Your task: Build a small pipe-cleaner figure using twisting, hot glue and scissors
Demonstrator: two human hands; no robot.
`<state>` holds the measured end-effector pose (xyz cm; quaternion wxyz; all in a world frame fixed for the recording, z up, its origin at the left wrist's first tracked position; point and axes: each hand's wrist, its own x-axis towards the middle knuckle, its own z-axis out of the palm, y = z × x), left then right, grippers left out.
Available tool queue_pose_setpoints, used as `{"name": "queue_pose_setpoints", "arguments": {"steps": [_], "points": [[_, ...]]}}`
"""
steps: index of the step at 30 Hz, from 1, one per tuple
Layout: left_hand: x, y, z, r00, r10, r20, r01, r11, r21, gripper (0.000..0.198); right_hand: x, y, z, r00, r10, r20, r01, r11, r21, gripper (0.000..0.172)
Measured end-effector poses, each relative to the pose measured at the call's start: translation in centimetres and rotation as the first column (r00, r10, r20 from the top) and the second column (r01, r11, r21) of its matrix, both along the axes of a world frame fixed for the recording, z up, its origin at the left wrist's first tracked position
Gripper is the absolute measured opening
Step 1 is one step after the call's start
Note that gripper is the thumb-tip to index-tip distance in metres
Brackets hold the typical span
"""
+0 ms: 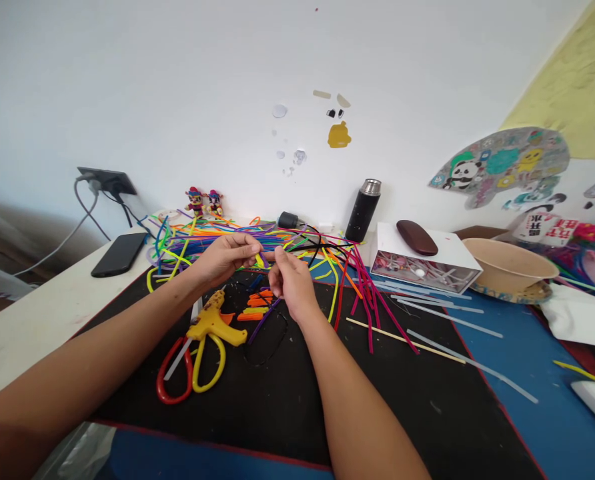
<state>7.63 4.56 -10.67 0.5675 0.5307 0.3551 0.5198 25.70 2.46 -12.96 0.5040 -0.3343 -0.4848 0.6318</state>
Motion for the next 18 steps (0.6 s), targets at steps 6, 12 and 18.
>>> {"name": "queue_pose_setpoints", "arguments": {"steps": [6,12,18], "points": [[0.4,-0.2,0.1,0.997,0.026,-0.076,-0.02,0.997,0.078,0.034,-0.4,-0.4,-0.9,0.968,-0.068,0.242,0.013,0.975,0.221,0.047],[0.7,-0.3,0.1,0.981,0.083,-0.174,-0.063,0.991,0.117,0.038,-0.3,-0.4,-1.6,0.869,-0.245,0.431,0.056,0.912,0.406,0.037],[1.4,-0.9,0.0,0.961,0.163,-0.225,-0.128,0.978,0.162,0.039,-0.3,-0.1,-1.3,0.851,-0.313,0.422,0.085,0.875,0.477,0.031]]}}
